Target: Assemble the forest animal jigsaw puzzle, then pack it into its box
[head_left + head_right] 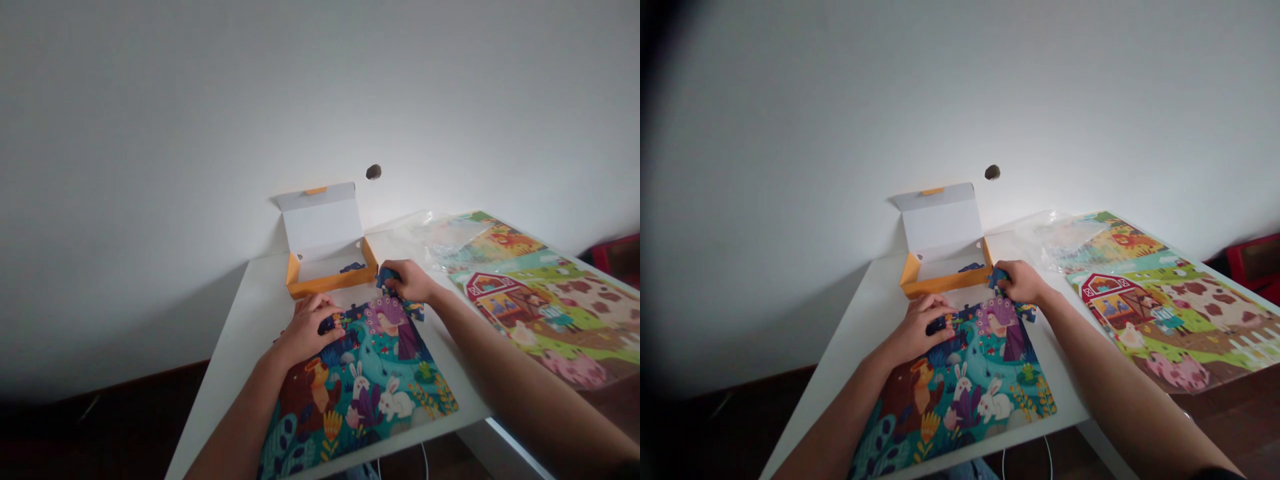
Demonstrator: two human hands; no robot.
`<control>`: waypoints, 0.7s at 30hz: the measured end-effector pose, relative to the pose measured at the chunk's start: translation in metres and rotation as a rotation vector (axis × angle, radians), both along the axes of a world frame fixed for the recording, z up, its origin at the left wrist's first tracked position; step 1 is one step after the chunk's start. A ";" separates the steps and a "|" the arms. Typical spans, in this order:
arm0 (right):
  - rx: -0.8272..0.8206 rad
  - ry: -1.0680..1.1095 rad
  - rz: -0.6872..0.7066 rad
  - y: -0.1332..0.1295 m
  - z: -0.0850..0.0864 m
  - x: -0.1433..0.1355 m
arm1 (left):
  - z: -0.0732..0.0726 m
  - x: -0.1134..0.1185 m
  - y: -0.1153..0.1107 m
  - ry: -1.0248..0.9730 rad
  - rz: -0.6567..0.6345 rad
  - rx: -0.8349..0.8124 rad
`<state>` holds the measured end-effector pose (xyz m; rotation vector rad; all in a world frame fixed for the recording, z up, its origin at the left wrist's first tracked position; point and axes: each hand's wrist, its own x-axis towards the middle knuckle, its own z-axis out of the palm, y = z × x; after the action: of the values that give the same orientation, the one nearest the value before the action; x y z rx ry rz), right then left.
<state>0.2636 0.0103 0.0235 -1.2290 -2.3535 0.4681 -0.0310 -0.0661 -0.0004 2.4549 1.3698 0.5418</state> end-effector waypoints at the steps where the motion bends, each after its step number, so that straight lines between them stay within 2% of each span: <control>1: 0.007 0.031 0.013 0.000 0.000 0.001 | 0.001 0.001 -0.001 -0.002 0.001 0.001; 8: -0.031 0.011 0.032 0.002 -0.001 0.003 | 0.005 0.008 -0.003 -0.086 0.030 -0.058; 12: -0.021 0.070 -0.031 0.003 -0.003 0.001 | 0.004 0.008 -0.003 -0.156 0.087 -0.073; 17: -0.022 0.098 0.179 0.005 -0.004 0.001 | 0.004 0.009 -0.001 -0.223 0.123 -0.050; 18: 0.002 0.132 0.184 0.005 -0.003 0.001 | 0.004 0.009 -0.001 -0.224 0.128 -0.040; 21: 0.070 0.261 0.042 0.003 -0.002 0.002 | 0.004 0.009 0.000 -0.218 0.109 -0.017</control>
<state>0.2656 0.0134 0.0213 -1.0216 -2.1589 0.5213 -0.0218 -0.0666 0.0034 2.2407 1.4160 0.7932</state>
